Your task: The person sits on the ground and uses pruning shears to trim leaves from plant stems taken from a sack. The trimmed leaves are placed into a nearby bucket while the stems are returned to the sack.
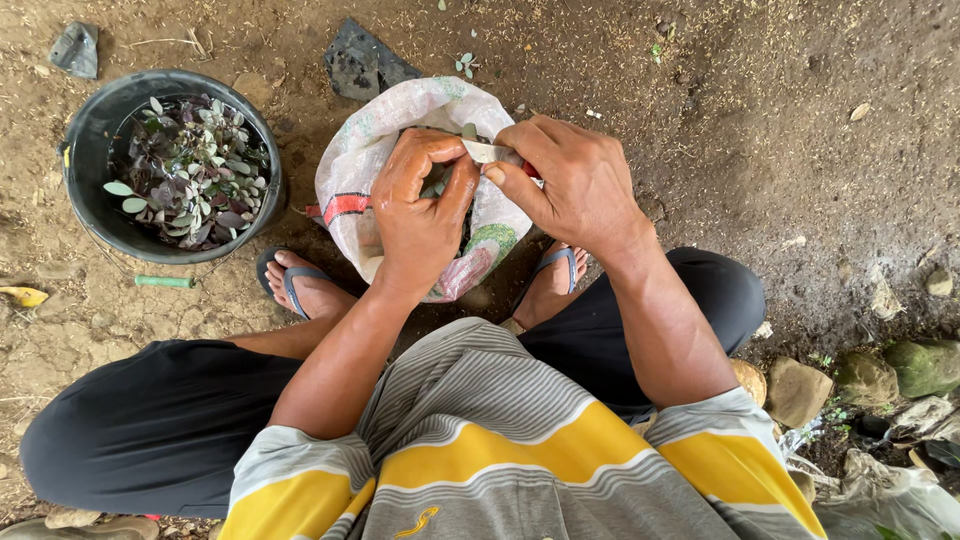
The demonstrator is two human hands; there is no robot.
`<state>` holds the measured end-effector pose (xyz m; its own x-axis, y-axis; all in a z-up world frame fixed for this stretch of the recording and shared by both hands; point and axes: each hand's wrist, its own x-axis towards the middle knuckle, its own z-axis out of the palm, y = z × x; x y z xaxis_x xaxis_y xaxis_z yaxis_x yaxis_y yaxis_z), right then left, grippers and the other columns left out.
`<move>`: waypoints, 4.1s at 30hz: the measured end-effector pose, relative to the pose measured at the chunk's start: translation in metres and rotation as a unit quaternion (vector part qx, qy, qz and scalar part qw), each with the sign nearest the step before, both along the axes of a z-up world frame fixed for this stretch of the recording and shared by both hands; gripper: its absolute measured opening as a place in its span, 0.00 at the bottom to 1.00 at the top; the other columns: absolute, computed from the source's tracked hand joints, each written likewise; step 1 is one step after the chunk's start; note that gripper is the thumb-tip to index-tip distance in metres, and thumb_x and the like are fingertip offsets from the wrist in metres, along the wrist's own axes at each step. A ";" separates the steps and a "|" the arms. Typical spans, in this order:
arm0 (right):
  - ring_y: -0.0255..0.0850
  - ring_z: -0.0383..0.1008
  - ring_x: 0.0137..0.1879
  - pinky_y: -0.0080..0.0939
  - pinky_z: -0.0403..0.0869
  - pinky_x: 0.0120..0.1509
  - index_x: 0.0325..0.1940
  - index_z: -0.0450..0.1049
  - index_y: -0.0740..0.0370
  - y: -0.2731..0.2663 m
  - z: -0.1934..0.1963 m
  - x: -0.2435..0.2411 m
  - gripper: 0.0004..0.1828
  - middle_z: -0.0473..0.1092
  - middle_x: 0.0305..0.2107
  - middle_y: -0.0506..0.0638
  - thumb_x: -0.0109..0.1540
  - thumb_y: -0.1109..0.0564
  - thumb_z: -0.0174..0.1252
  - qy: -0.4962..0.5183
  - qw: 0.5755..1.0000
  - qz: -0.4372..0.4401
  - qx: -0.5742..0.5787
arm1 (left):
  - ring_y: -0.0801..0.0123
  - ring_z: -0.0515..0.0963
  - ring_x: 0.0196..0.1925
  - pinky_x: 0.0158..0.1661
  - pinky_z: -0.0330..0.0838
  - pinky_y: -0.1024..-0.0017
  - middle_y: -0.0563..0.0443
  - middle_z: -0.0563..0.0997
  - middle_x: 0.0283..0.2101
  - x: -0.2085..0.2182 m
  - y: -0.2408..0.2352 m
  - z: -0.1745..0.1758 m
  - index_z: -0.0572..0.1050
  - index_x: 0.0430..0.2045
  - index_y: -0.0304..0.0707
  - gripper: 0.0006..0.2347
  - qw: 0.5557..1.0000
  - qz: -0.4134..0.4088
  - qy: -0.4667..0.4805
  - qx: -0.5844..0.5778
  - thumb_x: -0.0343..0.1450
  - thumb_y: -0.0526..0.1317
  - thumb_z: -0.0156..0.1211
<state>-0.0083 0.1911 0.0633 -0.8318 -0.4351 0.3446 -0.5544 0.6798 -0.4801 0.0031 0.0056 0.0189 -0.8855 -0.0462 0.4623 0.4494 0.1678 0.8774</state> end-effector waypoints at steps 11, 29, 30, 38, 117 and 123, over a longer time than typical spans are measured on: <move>0.36 0.74 0.30 0.39 0.69 0.30 0.50 0.76 0.65 0.032 -0.026 -0.016 0.25 0.74 0.30 0.50 0.79 0.42 0.45 -0.051 0.993 -0.017 -0.103 | 0.67 0.76 0.42 0.44 0.73 0.72 0.49 0.76 0.44 -0.021 -0.017 -0.023 0.74 0.40 0.33 0.04 0.995 0.053 0.083 -0.006 0.77 0.27 0.62; 0.41 0.73 0.33 0.42 0.69 0.38 0.53 0.75 0.66 0.027 -0.016 -0.007 0.21 0.72 0.31 0.55 0.80 0.44 0.50 -0.070 0.990 -0.014 -0.122 | 0.45 0.81 0.38 0.37 0.75 0.53 0.42 0.80 0.39 -0.022 0.013 -0.225 0.79 0.36 0.40 0.08 0.891 -0.095 -0.167 -0.411 0.65 0.33 0.61; 0.42 0.73 0.33 0.44 0.69 0.39 0.53 0.76 0.65 0.026 -0.016 -0.006 0.20 0.71 0.30 0.55 0.79 0.44 0.51 -0.074 0.990 -0.021 -0.119 | 0.46 0.81 0.39 0.38 0.75 0.54 0.42 0.80 0.38 -0.022 0.014 -0.228 0.79 0.33 0.40 0.05 0.888 -0.086 -0.149 -0.427 0.67 0.33 0.61; 0.44 0.74 0.34 0.45 0.70 0.40 0.55 0.75 0.65 0.025 -0.014 -0.006 0.18 0.72 0.31 0.56 0.79 0.47 0.51 -0.083 0.989 -0.015 -0.118 | 0.49 0.81 0.38 0.38 0.75 0.54 0.44 0.78 0.35 -0.030 0.009 -0.237 0.78 0.32 0.39 0.05 0.890 -0.085 -0.048 -0.446 0.67 0.31 0.58; 0.26 0.63 0.33 0.30 0.64 0.35 0.52 0.78 0.64 0.008 -0.042 -0.011 0.08 0.69 0.30 0.40 0.71 0.60 0.58 -0.269 0.910 -0.098 -0.301 | 0.78 0.83 0.41 0.34 0.71 0.80 0.49 0.84 0.39 -0.032 -0.009 -0.055 0.73 0.45 0.33 0.06 0.905 -0.273 -0.258 0.199 0.77 0.32 0.61; 0.32 0.62 0.32 0.36 0.64 0.36 0.60 0.73 0.62 0.016 -0.028 -0.004 0.17 0.64 0.27 0.45 0.76 0.48 0.50 -0.217 0.952 -0.034 -0.215 | 0.76 0.82 0.41 0.42 0.74 0.77 0.48 0.84 0.39 -0.029 -0.012 -0.045 0.76 0.45 0.29 0.06 0.903 -0.262 -0.260 0.220 0.78 0.34 0.61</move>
<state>-0.0123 0.2067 0.0352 -0.9577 -0.2712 0.0964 -0.2022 0.3957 -0.8958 -0.0262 -0.0063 -0.0260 -0.9309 0.3650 0.0170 -0.1259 -0.3641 0.9228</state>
